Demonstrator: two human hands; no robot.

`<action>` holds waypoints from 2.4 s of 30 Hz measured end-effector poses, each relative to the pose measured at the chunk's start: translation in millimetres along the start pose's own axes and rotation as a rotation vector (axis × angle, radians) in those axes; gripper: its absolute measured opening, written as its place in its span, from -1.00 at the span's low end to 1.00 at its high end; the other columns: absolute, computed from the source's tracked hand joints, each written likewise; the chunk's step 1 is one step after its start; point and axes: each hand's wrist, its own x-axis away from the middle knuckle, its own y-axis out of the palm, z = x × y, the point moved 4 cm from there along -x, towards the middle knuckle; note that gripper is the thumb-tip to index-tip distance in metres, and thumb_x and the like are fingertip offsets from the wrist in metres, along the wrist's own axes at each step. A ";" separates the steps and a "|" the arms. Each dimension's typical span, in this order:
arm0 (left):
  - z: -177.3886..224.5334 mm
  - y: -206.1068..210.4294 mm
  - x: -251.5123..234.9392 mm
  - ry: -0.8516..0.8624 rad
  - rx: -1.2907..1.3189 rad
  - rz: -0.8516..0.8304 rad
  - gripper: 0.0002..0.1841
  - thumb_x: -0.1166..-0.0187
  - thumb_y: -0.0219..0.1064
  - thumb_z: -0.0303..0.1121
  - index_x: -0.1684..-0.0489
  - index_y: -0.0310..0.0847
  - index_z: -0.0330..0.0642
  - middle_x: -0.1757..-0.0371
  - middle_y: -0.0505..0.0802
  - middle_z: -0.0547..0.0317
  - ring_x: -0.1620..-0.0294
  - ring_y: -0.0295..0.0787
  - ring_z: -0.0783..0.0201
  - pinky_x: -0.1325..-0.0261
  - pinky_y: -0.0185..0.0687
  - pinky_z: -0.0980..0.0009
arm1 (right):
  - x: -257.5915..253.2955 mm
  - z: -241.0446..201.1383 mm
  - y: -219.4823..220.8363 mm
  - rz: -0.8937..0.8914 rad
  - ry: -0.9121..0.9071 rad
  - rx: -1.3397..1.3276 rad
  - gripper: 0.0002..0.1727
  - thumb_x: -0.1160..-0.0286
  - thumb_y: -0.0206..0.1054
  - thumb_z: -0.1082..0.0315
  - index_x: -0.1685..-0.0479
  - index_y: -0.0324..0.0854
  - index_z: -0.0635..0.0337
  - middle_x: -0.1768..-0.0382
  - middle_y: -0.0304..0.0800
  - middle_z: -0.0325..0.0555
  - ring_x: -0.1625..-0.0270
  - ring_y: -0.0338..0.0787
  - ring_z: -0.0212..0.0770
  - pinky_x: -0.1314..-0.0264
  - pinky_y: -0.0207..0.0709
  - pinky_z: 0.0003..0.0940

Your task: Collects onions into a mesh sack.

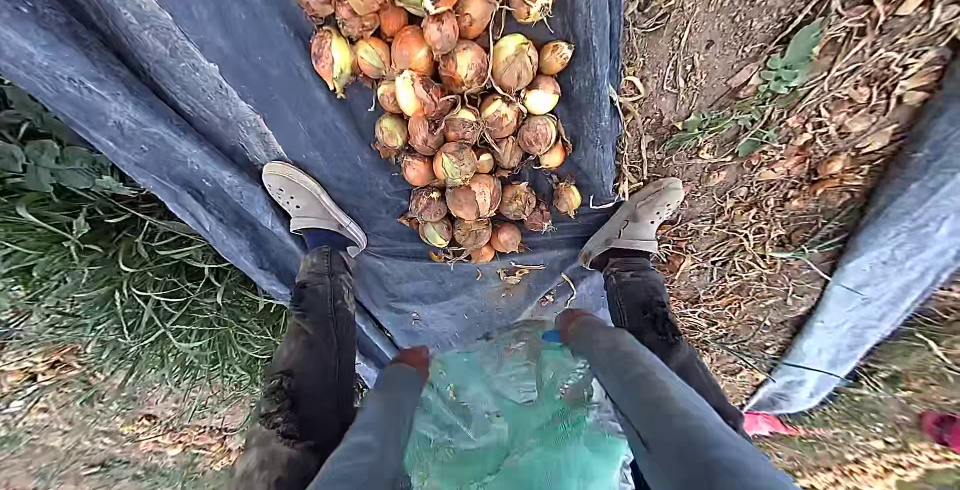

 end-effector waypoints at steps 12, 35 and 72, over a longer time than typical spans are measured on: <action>-13.7 -125.9 -62.5 0.169 0.355 0.215 -0.50 -0.80 0.22 -0.09 -0.01 0.76 -0.52 -0.09 0.80 -0.46 -0.25 0.70 -0.27 -0.47 0.41 -0.22 | -30.3 120.9 -92.2 0.313 -0.067 -0.086 -0.63 -0.81 0.12 0.31 -0.36 0.71 0.25 -0.42 0.70 0.32 -0.57 0.58 0.34 -0.61 0.32 0.37; 34.0 -272.2 -22.6 -0.027 -0.005 0.836 -0.60 -0.84 0.11 -0.14 -0.14 0.76 -0.27 -0.21 0.83 -0.34 -0.36 0.73 -0.31 -0.36 0.56 -0.32 | 17.1 41.3 -235.7 0.906 0.182 -0.127 -0.74 -0.67 0.26 0.26 0.09 0.79 0.25 -0.05 0.84 0.33 -0.14 0.83 0.39 0.02 0.65 0.40; 112.3 -462.6 100.2 0.827 0.693 0.441 -0.39 -0.82 -0.04 0.16 -0.74 0.30 0.08 -0.52 0.66 -0.05 -0.48 0.63 0.05 -0.49 0.53 -0.06 | 182.5 -116.9 -455.9 0.854 -0.677 -0.047 -0.48 -0.87 0.01 0.28 -0.76 0.34 0.13 -0.74 0.37 0.13 -0.75 0.39 0.23 -0.70 0.22 0.35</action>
